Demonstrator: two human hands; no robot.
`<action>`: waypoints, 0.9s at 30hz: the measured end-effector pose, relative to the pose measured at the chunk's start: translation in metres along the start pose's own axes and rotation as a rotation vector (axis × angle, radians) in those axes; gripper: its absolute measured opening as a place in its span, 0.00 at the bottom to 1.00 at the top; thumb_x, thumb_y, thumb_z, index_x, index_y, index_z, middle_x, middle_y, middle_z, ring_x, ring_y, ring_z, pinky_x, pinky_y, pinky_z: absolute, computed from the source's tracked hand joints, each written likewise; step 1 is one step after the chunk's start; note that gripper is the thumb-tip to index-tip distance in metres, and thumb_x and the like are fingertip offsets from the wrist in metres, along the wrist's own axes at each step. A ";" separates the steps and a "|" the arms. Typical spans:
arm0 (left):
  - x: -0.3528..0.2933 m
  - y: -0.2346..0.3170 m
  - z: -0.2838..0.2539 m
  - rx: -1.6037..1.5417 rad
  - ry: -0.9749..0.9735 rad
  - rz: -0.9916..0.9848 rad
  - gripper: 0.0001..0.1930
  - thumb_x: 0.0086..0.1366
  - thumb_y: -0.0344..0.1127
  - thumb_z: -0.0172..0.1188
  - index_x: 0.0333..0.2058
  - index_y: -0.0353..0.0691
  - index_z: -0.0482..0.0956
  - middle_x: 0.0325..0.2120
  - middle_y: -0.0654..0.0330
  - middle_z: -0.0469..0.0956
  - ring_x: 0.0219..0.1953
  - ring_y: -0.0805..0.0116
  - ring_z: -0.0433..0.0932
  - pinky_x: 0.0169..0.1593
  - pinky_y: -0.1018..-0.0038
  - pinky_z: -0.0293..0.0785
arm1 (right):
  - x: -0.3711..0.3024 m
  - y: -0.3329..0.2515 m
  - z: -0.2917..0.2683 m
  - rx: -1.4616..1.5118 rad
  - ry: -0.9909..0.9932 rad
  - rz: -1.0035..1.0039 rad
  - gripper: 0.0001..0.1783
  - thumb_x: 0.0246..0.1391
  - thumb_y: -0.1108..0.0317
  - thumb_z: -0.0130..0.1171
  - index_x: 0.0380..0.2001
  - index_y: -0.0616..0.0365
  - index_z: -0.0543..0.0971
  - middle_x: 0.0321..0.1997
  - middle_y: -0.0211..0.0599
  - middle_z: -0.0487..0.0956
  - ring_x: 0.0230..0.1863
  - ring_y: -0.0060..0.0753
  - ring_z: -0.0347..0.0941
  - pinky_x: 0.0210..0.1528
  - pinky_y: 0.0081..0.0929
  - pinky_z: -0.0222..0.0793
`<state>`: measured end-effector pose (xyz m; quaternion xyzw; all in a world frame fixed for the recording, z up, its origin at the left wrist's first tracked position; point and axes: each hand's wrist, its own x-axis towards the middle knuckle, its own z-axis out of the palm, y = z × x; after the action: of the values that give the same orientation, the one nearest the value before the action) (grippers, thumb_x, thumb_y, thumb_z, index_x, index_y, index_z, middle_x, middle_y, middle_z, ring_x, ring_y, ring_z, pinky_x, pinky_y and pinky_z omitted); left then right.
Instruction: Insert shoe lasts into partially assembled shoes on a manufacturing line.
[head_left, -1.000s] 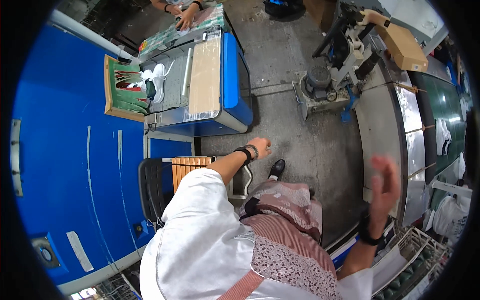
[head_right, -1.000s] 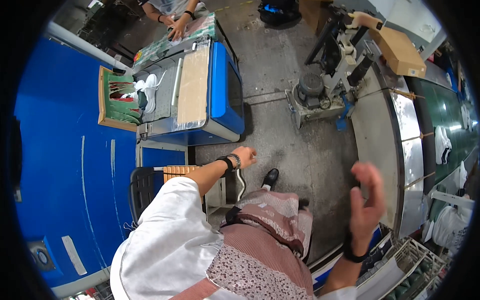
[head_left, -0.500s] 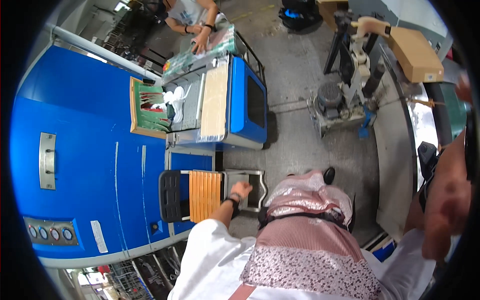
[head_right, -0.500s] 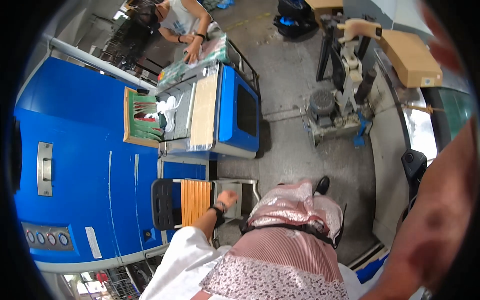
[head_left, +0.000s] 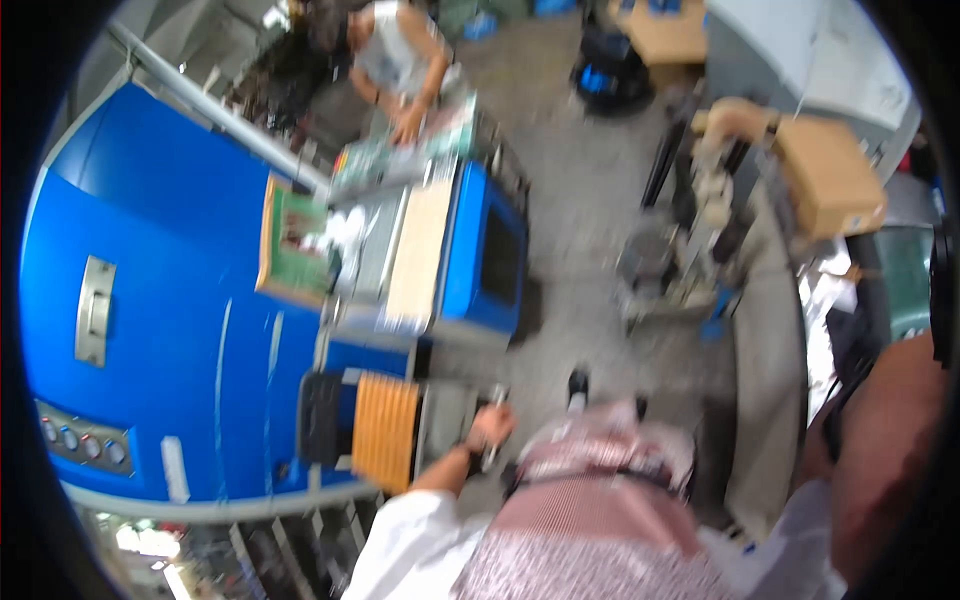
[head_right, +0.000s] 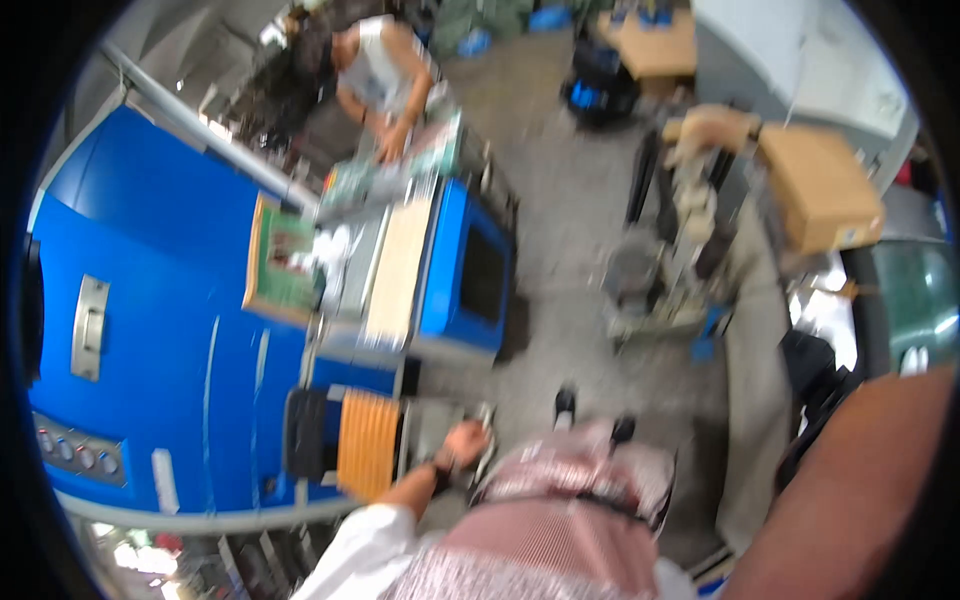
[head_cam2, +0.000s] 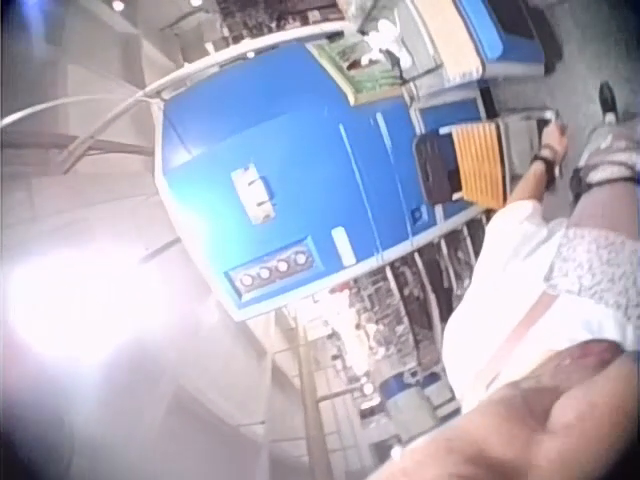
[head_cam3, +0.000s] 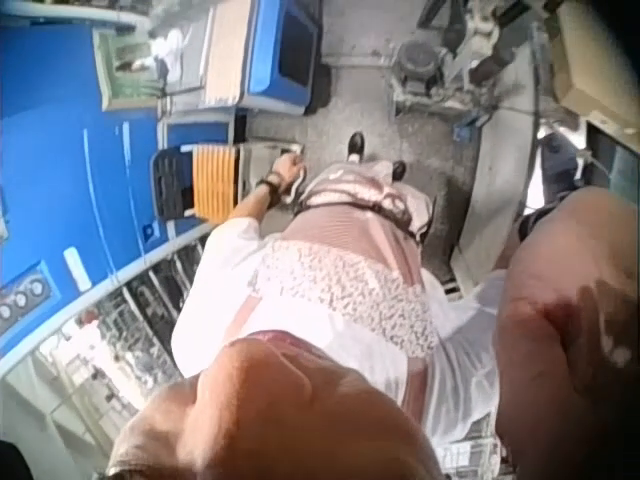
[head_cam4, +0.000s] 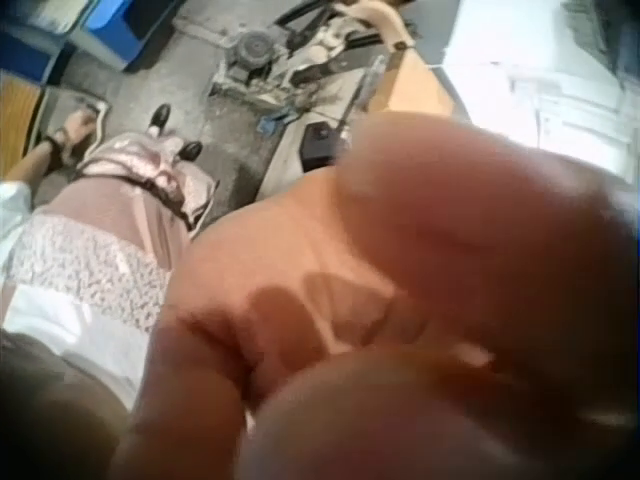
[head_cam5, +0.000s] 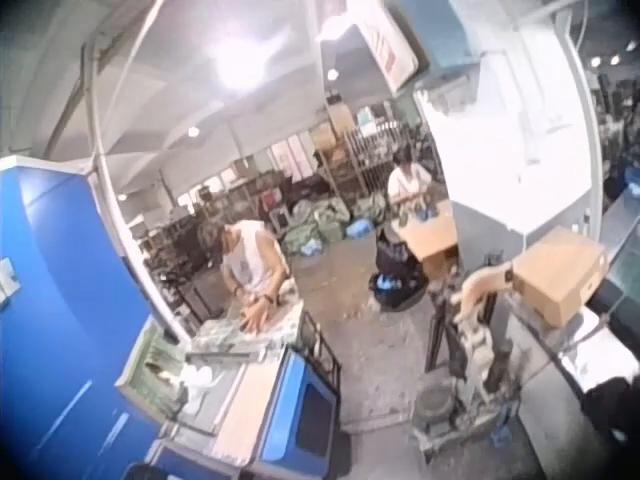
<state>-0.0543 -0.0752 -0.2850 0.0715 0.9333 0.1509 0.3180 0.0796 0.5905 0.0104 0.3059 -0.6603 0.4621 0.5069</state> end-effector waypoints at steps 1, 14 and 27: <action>-0.003 -0.036 0.007 0.012 0.060 0.049 0.18 0.63 0.49 0.56 0.36 0.39 0.83 0.32 0.46 0.84 0.38 0.46 0.83 0.43 0.54 0.79 | 0.091 -0.007 0.135 0.018 -0.024 -0.103 0.30 0.61 0.51 0.60 0.53 0.68 0.71 0.46 0.48 0.76 0.46 0.45 0.75 0.51 0.39 0.69; 0.037 -0.029 0.035 0.175 0.114 0.198 0.25 0.71 0.54 0.50 0.50 0.37 0.80 0.42 0.44 0.84 0.48 0.49 0.82 0.49 0.61 0.77 | 0.284 -0.131 0.147 -0.288 0.049 -0.686 0.28 0.60 0.50 0.60 0.49 0.66 0.72 0.44 0.45 0.76 0.43 0.43 0.75 0.48 0.37 0.68; 0.026 -0.015 0.033 -0.007 0.030 0.065 0.22 0.60 0.55 0.60 0.44 0.44 0.83 0.40 0.51 0.85 0.43 0.50 0.84 0.47 0.58 0.79 | 0.191 -0.050 0.129 0.218 -0.073 -0.377 0.26 0.60 0.49 0.61 0.45 0.64 0.73 0.41 0.42 0.75 0.40 0.40 0.74 0.45 0.35 0.68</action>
<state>-0.0549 -0.0755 -0.3301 0.0984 0.9346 0.1654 0.2993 0.0163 0.4645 0.1996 0.4934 -0.5553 0.4167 0.5240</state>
